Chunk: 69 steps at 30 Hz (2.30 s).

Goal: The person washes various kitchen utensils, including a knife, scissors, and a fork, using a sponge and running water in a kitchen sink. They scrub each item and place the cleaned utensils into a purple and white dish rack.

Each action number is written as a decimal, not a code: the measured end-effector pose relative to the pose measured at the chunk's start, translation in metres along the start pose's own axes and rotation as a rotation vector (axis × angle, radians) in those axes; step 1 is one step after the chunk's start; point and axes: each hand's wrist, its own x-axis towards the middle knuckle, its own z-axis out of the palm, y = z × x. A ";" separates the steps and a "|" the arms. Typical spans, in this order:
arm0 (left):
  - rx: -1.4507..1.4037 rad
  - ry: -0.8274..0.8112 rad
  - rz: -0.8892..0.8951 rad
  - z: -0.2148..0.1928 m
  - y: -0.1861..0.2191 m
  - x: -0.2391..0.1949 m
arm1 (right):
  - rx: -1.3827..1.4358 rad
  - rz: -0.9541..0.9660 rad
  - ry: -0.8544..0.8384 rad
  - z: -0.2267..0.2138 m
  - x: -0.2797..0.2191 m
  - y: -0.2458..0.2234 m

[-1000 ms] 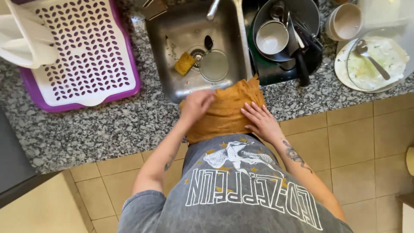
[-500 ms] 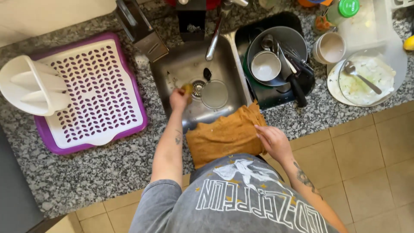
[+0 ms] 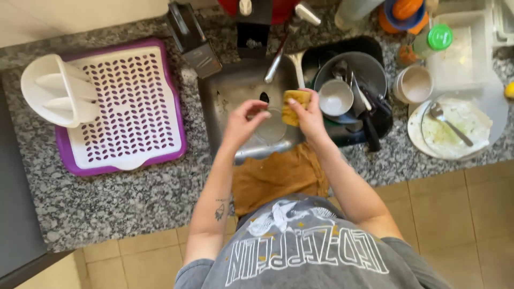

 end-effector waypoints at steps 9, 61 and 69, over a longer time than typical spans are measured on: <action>1.539 0.447 0.543 -0.051 0.031 0.178 | -0.022 0.039 -0.027 0.074 0.140 -0.070; 1.985 0.337 0.775 0.129 -0.062 0.305 | 0.408 0.607 -0.153 0.033 0.068 0.035; 1.859 0.339 0.568 0.119 -0.043 0.270 | 0.420 0.557 -0.285 0.060 0.065 0.023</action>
